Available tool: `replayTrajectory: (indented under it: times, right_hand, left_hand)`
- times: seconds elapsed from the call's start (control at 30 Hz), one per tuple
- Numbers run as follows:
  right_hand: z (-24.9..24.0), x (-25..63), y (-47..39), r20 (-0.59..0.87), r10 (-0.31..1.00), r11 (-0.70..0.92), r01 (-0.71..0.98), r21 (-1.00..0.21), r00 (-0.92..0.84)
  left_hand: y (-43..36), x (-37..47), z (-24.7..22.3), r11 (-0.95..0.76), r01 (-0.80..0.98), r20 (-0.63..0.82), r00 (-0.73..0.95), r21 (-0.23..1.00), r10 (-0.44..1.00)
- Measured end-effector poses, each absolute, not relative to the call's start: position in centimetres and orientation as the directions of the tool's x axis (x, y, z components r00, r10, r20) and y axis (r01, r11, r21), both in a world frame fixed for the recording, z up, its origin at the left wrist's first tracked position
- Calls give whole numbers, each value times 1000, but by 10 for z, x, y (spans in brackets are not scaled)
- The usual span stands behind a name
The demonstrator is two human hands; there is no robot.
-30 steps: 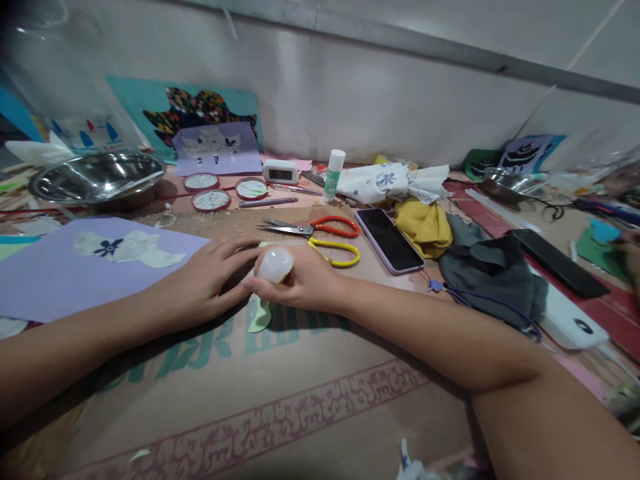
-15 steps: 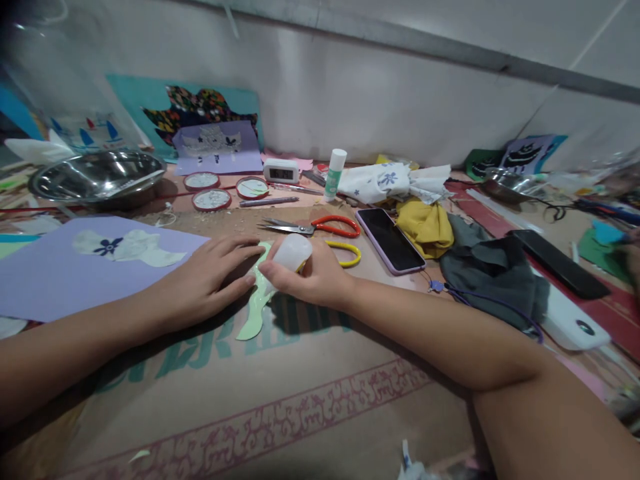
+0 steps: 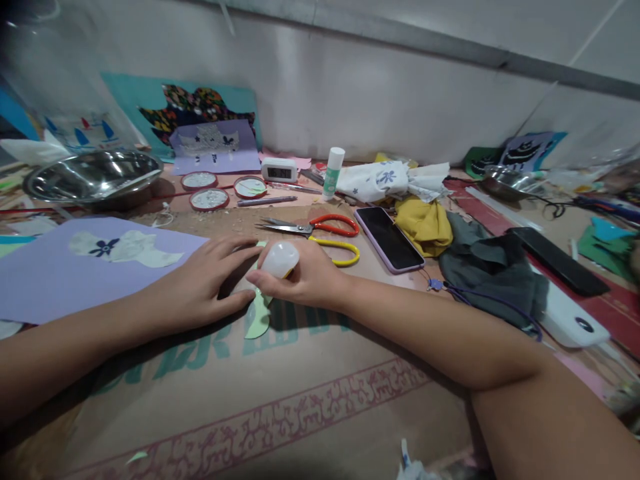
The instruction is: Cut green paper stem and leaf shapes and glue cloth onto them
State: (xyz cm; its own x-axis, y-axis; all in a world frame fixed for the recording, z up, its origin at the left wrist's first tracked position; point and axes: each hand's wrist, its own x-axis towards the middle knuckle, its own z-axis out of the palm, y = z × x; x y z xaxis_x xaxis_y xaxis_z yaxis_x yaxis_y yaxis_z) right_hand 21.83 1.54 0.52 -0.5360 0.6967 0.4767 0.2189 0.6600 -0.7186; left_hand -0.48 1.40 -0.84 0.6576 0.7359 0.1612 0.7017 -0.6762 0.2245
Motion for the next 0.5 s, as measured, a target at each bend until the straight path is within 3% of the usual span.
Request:
replayTrajectory:
  times: [0.2,0.5]
  right_hand:
    - [3,216,16,454,684,689,303,-658,-571]
    - [6,219,14,341,613,616,160,-772,-713]
  left_hand:
    - [14,-3,-8,-665,696,187,640,270,745]
    - [14,-4,-10,-655,708,174,632,264,755]
